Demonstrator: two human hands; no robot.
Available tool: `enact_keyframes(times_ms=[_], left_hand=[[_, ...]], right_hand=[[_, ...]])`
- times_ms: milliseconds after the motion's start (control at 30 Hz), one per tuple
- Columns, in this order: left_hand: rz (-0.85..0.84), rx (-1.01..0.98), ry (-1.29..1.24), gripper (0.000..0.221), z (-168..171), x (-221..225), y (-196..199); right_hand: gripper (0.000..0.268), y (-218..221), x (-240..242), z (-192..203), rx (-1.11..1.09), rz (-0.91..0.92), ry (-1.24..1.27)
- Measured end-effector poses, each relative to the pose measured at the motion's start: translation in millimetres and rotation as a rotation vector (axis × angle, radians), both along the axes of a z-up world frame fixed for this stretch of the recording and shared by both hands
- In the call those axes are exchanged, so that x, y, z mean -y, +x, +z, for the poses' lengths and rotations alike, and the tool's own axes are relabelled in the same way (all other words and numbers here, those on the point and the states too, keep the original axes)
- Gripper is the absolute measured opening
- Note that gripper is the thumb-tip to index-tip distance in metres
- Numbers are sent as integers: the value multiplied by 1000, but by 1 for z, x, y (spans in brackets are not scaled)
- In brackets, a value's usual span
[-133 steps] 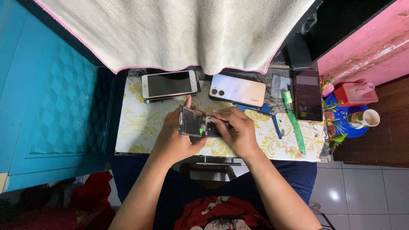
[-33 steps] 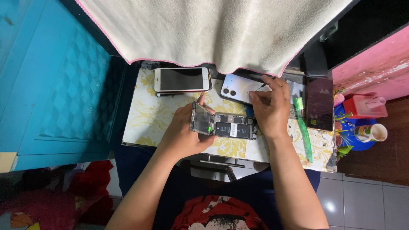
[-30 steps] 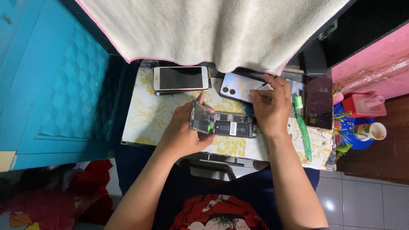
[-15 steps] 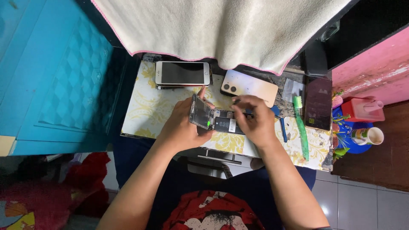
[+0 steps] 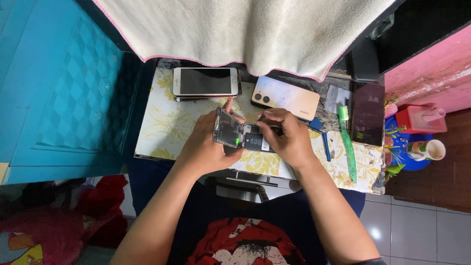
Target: Repairing internal components of a smartphone using tweezers and hands.
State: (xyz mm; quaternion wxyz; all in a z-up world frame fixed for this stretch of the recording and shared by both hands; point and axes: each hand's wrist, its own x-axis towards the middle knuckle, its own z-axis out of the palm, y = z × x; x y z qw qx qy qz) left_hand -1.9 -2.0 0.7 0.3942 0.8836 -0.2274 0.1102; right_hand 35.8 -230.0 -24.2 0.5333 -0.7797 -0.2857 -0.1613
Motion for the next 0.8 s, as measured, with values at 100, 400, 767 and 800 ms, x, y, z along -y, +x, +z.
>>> enact_keyframes(times_ms=[100,400,767,800], left_hand=[[1,-15,2,104,2,-1,0],[16,-18,20,107,-10,-3,-1],[23,11,33,96,-4,-3,0],[26,24,54,86,-3,-3,-1]], right_hand=[[28,0,0,1,8,-11,-35],[28,-1,0,1,3,8,-29],[19,8,-12,20,107,79,-36],[19,11,-11,18,103,101,-45]])
